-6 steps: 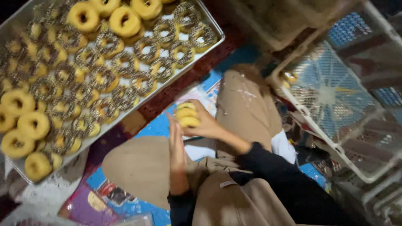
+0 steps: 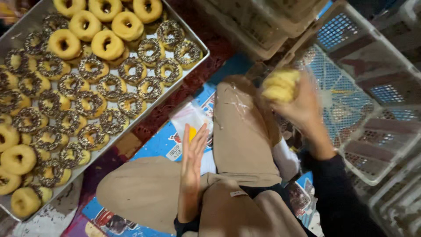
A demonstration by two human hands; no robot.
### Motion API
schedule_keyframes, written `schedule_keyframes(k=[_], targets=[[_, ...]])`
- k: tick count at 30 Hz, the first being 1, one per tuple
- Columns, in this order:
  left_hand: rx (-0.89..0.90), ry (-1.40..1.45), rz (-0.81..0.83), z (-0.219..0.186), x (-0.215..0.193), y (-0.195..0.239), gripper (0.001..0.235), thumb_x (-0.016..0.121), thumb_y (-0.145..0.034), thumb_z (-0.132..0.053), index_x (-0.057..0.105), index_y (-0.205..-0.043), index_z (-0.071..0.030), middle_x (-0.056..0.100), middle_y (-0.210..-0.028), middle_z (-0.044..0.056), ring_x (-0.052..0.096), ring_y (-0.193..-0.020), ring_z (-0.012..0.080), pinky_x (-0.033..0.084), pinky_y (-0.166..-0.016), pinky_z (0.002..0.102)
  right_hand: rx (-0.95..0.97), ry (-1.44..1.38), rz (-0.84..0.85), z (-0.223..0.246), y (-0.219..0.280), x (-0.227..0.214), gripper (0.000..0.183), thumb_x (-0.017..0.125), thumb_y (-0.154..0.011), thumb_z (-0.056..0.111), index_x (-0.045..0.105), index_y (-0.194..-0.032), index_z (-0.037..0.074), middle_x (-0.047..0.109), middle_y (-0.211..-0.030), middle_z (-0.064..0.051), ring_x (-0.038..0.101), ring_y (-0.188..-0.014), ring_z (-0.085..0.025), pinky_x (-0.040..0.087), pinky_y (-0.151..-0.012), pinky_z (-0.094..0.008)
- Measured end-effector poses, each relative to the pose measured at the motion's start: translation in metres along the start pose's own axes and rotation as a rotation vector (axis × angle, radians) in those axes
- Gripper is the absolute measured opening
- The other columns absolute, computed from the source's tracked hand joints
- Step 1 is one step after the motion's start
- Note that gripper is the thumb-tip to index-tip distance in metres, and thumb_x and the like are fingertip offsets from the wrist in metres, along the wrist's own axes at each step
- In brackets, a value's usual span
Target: The person sits on the floor and repeatedly picks donuts from a metal tray, places them into small clear plastic bags, and sets the filled bags into a white plastic basket. The donuts are plain and chocolate-sprinkled.
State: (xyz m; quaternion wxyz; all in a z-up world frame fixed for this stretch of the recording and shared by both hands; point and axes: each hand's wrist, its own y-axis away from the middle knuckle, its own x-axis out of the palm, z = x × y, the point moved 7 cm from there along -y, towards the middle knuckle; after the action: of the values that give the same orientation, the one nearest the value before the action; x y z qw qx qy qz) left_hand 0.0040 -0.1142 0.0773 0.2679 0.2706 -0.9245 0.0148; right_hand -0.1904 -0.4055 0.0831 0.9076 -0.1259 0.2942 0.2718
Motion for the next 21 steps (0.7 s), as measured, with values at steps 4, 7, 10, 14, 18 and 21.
schedule_keyframes(k=[4, 7, 10, 14, 18, 21], targets=[[-0.119, -0.021, -0.205, 0.009, -0.018, -0.009, 0.068, 0.027, -0.109, -0.047, 0.024, -0.161, -0.005, 0.058, -0.145, 0.024, 0.054, -0.139, 0.0329, 0.036, -0.120, 0.046, -0.011, 0.789, -0.165, -0.111, -0.066, -0.042, 0.077, 0.094, -0.079, 0.029, 0.051, -0.136, -0.001, 0.058, -0.129, -0.023, 0.055, -0.118, -0.042, 0.047, -0.100, -0.048], [-0.134, -0.044, -0.310, 0.020, -0.046, 0.004, 0.063, 0.025, -0.109, -0.044, 0.035, -0.156, -0.003, 0.064, -0.135, 0.023, 0.060, -0.131, 0.0319, 0.042, -0.115, 0.045, -0.091, 0.867, -0.097, -0.200, -0.101, 0.008, 0.090, 0.088, -0.075, 0.036, 0.045, -0.142, -0.006, 0.049, -0.142, -0.031, 0.045, -0.132, -0.049, 0.039, -0.110, -0.054], [-0.082, -0.079, -0.445, 0.029, -0.092, 0.032, 0.060, 0.026, -0.111, -0.042, 0.042, -0.151, -0.001, 0.066, -0.131, 0.021, 0.063, -0.126, 0.0299, 0.044, -0.113, 0.043, -0.136, 0.701, -0.098, -0.232, -0.107, 0.043, 0.096, 0.076, -0.090, 0.044, 0.034, -0.151, -0.017, 0.035, -0.150, -0.042, 0.033, -0.135, -0.058, 0.029, -0.109, -0.063], [-0.031, -0.192, -0.630, 0.057, -0.171, 0.074, 0.052, 0.038, -0.110, -0.033, 0.049, -0.146, 0.002, 0.069, -0.123, 0.018, 0.065, -0.119, 0.0285, 0.048, -0.106, 0.042, 0.316, 0.444, 0.450, -0.215, -0.112, 0.022, 0.049, 0.063, -0.091, 0.035, 0.068, -0.121, -0.002, 0.070, -0.119, -0.031, 0.066, -0.105, -0.046, 0.051, -0.090, -0.053], [-0.024, -0.794, -0.637, 0.098, -0.207, 0.072, 0.045, 0.059, -0.098, -0.022, 0.057, -0.133, 0.006, 0.070, -0.118, 0.019, 0.070, -0.109, 0.0304, 0.055, -0.099, 0.044, 0.168, 0.398, 0.393, -0.062, -0.058, -0.011, 0.030, 0.051, -0.104, 0.016, 0.069, -0.124, 0.004, 0.076, -0.099, -0.025, 0.076, -0.092, -0.036, 0.056, -0.083, -0.047], [-0.019, -1.300, -0.504, 0.143, -0.202, 0.040, 0.057, 0.074, -0.086, -0.022, 0.058, -0.130, 0.011, 0.064, -0.120, 0.032, 0.058, -0.112, 0.0480, 0.046, -0.098, 0.053, -0.717, 0.268, 0.678, 0.073, 0.009, 0.139, 0.021, 0.062, -0.082, 0.018, 0.068, -0.098, 0.006, 0.071, -0.122, -0.015, 0.069, -0.105, -0.033, 0.056, -0.087, -0.042]])
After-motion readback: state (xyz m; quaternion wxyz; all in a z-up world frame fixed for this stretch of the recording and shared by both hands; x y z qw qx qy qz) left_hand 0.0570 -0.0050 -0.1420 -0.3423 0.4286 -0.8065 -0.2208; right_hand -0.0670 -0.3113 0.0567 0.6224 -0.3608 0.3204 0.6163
